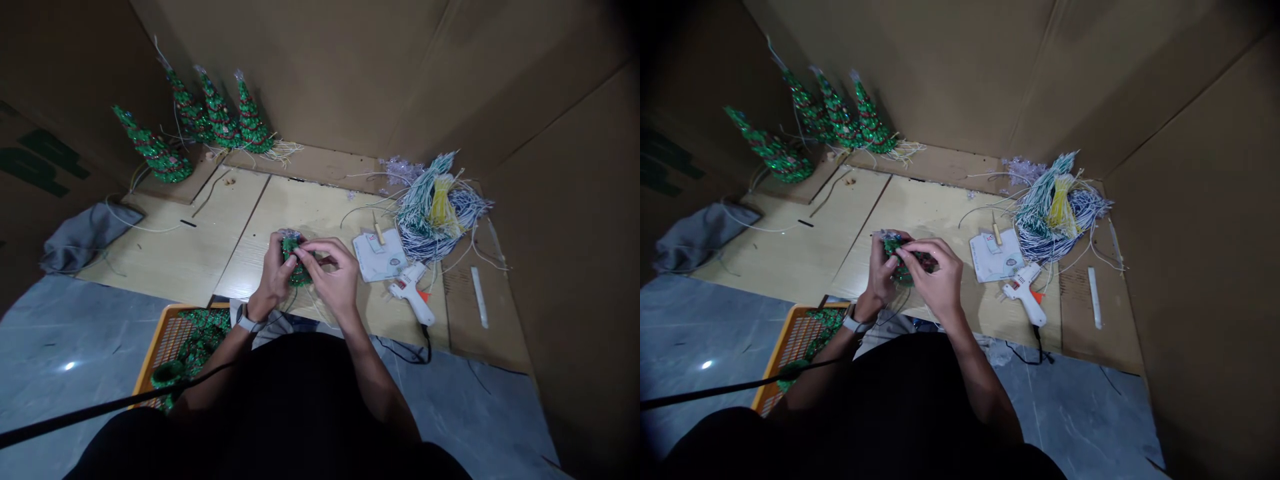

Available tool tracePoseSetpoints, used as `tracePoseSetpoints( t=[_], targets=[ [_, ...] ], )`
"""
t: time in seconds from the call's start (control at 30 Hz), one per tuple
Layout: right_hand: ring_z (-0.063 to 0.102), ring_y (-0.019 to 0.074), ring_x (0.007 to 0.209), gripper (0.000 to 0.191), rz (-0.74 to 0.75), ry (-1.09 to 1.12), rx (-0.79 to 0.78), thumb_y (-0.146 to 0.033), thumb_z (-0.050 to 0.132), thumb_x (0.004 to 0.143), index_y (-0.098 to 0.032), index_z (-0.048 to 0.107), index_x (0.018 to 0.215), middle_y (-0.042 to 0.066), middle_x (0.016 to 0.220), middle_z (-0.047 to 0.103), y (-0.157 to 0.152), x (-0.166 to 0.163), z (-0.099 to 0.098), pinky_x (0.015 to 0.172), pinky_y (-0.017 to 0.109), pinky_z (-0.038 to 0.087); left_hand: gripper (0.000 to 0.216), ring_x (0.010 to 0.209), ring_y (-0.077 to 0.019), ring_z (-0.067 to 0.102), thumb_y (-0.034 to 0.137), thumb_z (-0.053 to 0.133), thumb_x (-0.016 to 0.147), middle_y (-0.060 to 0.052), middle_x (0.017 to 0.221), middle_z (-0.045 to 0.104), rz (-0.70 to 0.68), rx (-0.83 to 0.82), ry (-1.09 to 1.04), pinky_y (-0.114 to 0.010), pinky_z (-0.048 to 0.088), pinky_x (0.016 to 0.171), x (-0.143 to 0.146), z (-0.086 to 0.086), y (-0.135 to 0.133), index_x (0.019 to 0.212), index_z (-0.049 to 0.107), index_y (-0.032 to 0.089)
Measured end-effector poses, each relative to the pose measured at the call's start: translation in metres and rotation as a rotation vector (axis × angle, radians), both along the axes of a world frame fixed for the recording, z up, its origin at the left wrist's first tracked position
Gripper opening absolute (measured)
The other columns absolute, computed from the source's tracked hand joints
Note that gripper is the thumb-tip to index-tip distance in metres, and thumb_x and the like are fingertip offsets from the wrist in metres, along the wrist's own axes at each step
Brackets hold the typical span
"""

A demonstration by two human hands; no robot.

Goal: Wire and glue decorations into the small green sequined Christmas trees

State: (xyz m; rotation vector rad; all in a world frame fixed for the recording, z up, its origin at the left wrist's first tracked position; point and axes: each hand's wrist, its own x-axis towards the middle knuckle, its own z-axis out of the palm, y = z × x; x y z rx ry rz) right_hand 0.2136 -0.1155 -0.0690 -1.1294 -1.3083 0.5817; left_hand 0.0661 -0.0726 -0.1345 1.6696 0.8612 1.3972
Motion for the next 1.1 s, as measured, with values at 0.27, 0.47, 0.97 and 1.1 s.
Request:
tracePoseSetpoints(
  t=[0.27,0.47,0.97,1.1],
  targets=[
    [0.08,0.0189,0.095,0.003,0.0,-0.004,0.019,-0.029,0.082,0.099,-0.026,0.083,0.098,0.003,0.1,0.083,0.0014,0.0017,-0.0002,0.088,0.037,0.069,0.049,0.11,-0.0297,0.063,0.067,0.055,0.105,-0.01,0.124,0.063,0.001,-0.009,0.016,-0.05,0.052,0.097,0.0001,0.0003,-0.0001,0.134,0.056,0.027],
    [0.08,0.0187,0.095,0.007,0.023,-0.04,0.003,-0.032,0.081,0.101,-0.026,0.083,0.098,0.003,0.1,0.083,0.0026,0.005,-0.0006,0.081,0.034,0.069,0.051,0.107,-0.0291,0.063,0.068,0.055,0.105,-0.01,0.124,0.064,0.008,0.001,0.031,-0.049,0.051,0.095,-0.0009,-0.0008,0.0002,0.133,0.057,0.027],
    [0.079,0.0185,0.094,0.007,0.0,-0.065,0.021,-0.032,0.08,0.102,-0.026,0.084,0.099,0.003,0.1,0.083,0.0007,0.0042,0.0013,0.079,0.035,0.068,0.047,0.105,-0.0293,0.064,0.066,0.055,0.105,-0.01,0.121,0.064,0.007,0.0,0.025,-0.049,0.053,0.093,-0.0006,-0.0035,0.0006,0.131,0.057,0.026],
    [0.078,0.0178,0.093,0.006,0.006,-0.056,0.038,-0.029,0.08,0.101,-0.026,0.084,0.099,0.003,0.099,0.083,0.002,0.0021,0.0015,0.074,0.031,0.066,0.045,0.106,-0.0284,0.064,0.064,0.053,0.107,-0.01,0.121,0.064,0.013,0.0,0.028,-0.048,0.053,0.094,0.0003,-0.0007,-0.0002,0.131,0.057,0.026]
  ],
)
